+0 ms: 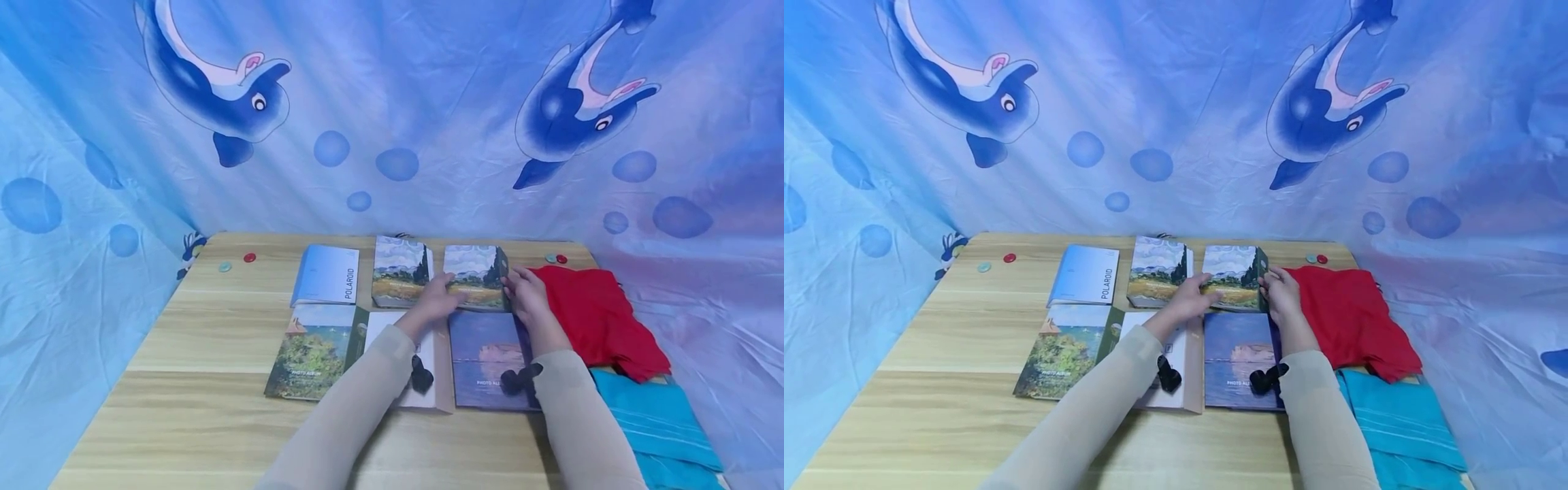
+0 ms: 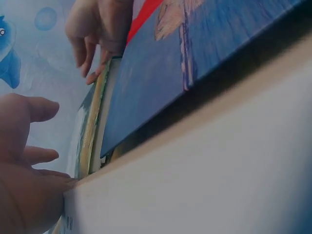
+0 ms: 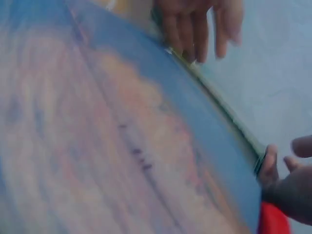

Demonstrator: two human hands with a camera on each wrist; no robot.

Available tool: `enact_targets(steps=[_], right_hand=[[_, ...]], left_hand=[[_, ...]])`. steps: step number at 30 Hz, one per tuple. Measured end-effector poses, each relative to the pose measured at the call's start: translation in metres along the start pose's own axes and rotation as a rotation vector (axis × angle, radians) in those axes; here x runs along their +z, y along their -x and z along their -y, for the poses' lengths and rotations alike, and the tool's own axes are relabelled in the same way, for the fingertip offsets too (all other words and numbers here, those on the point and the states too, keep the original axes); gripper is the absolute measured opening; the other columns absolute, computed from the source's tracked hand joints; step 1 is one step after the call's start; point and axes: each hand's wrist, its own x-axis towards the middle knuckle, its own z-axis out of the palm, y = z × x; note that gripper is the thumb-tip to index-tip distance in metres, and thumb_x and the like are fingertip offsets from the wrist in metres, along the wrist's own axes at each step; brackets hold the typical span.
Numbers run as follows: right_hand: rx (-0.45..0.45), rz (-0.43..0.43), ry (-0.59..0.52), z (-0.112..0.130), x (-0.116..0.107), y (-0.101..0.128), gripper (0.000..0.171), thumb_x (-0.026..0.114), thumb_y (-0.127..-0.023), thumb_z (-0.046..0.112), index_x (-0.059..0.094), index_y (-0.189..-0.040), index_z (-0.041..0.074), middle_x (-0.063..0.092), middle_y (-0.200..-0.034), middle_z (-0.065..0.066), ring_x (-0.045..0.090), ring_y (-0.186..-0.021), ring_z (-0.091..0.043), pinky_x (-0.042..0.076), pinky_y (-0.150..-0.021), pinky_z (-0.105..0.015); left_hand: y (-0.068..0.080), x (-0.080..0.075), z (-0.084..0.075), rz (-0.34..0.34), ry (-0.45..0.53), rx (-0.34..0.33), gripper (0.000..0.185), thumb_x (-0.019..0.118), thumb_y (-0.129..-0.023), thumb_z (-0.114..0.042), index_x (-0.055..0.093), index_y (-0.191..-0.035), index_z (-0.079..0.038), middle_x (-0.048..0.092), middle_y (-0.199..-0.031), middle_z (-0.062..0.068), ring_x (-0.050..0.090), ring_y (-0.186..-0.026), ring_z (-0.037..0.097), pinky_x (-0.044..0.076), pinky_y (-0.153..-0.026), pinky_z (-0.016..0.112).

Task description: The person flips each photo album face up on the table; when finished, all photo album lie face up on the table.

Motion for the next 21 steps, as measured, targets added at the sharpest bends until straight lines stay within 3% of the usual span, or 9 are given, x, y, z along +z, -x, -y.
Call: enact_targets(steps=[1, 3, 6, 10, 13, 15, 18, 21], right_hand=[[-0.008, -0.002, 0.009, 0.0021, 0.0017, -0.0003, 0.055, 0.042, -0.108, 0.014, 0.025, -0.161, 0.008, 0.034, -0.158, -0.015, 0.054, -0.115, -0.015, 0.050, -0.092, -0.021], [-0.025, -0.007, 0.086, 0.0052, 0.0054, -0.0013, 0.053, 0.040, -0.109, 0.015, 0.028, -0.160, 0.007, 0.032, -0.160, -0.017, 0.049, -0.127, -0.023, 0.046, -0.103, -0.031], [-0.032, -0.001, 0.197, 0.0053, 0.0078, -0.0032, 0.054, 0.040, -0.109, 0.019, 0.027, -0.160, 0.005, 0.028, -0.163, -0.019, 0.033, -0.145, -0.033, 0.032, -0.119, -0.044], [-0.022, 0.044, 0.242, 0.0012, 0.0074, -0.0050, 0.058, 0.040, -0.109, 0.021, 0.021, -0.161, 0.002, 0.017, -0.166, -0.020, 0.015, -0.153, -0.035, 0.020, -0.124, -0.047], [-0.008, 0.049, 0.157, -0.0010, 0.0078, -0.0062, 0.058, 0.042, -0.109, 0.022, 0.022, -0.160, 0.003, 0.015, -0.168, -0.017, 0.013, -0.153, -0.032, 0.018, -0.124, -0.048], [0.025, 0.018, 0.044, -0.0015, 0.0084, -0.0070, 0.057, 0.043, -0.109, 0.023, 0.026, -0.160, 0.006, 0.025, -0.164, -0.011, 0.022, -0.150, -0.026, 0.023, -0.123, -0.043], [0.067, -0.037, -0.145, -0.0002, 0.0088, -0.0087, 0.051, 0.044, -0.109, 0.020, 0.036, -0.158, 0.009, 0.050, -0.141, -0.005, 0.047, -0.129, -0.016, 0.040, -0.109, -0.028], [0.080, -0.033, -0.268, 0.0044, 0.0086, -0.0098, 0.049, 0.043, -0.109, 0.018, 0.038, -0.158, 0.014, 0.054, -0.127, 0.001, 0.052, -0.113, -0.009, 0.046, -0.092, -0.018]], left_hand=[[0.0000, -0.0004, -0.0006, 0.001, 0.004, 0.002, 0.069, 0.065, -0.099, -0.035, 0.038, -0.156, -0.009, 0.025, -0.165, 0.015, 0.024, -0.151, 0.034, 0.025, -0.122, 0.048], [-0.0005, -0.0009, -0.0013, 0.004, 0.005, 0.010, 0.069, 0.064, -0.099, -0.036, 0.038, -0.156, -0.008, 0.025, -0.165, 0.015, 0.024, -0.151, 0.034, 0.025, -0.122, 0.048], [-0.0012, -0.0015, -0.0022, 0.005, 0.008, 0.010, 0.068, 0.063, -0.099, -0.037, 0.038, -0.157, -0.009, 0.025, -0.165, 0.015, 0.024, -0.151, 0.034, 0.026, -0.122, 0.049], [-0.0024, -0.0017, -0.0017, 0.014, 0.001, 0.011, 0.067, 0.064, -0.099, -0.033, 0.038, -0.157, -0.010, 0.028, -0.165, 0.013, 0.026, -0.150, 0.032, 0.027, -0.121, 0.048], [-0.0031, -0.0012, -0.0017, 0.024, -0.011, 0.020, 0.067, 0.065, -0.099, -0.032, 0.038, -0.157, -0.011, 0.029, -0.164, 0.012, 0.028, -0.150, 0.031, 0.028, -0.121, 0.046], [-0.0035, -0.0003, -0.0024, 0.038, -0.018, 0.029, 0.067, 0.065, -0.099, -0.032, 0.038, -0.157, -0.011, 0.030, -0.164, 0.012, 0.029, -0.150, 0.031, 0.028, -0.121, 0.045], [-0.0035, 0.0012, -0.0052, 0.052, -0.026, 0.035, 0.068, 0.065, -0.099, -0.036, 0.039, -0.157, -0.012, 0.032, -0.163, 0.011, 0.030, -0.149, 0.030, 0.030, -0.120, 0.045], [-0.0043, 0.0040, -0.0086, 0.049, -0.026, 0.045, 0.069, 0.063, -0.098, -0.043, 0.039, -0.157, -0.015, 0.036, -0.162, 0.009, 0.032, -0.148, 0.030, 0.031, -0.120, 0.046]])
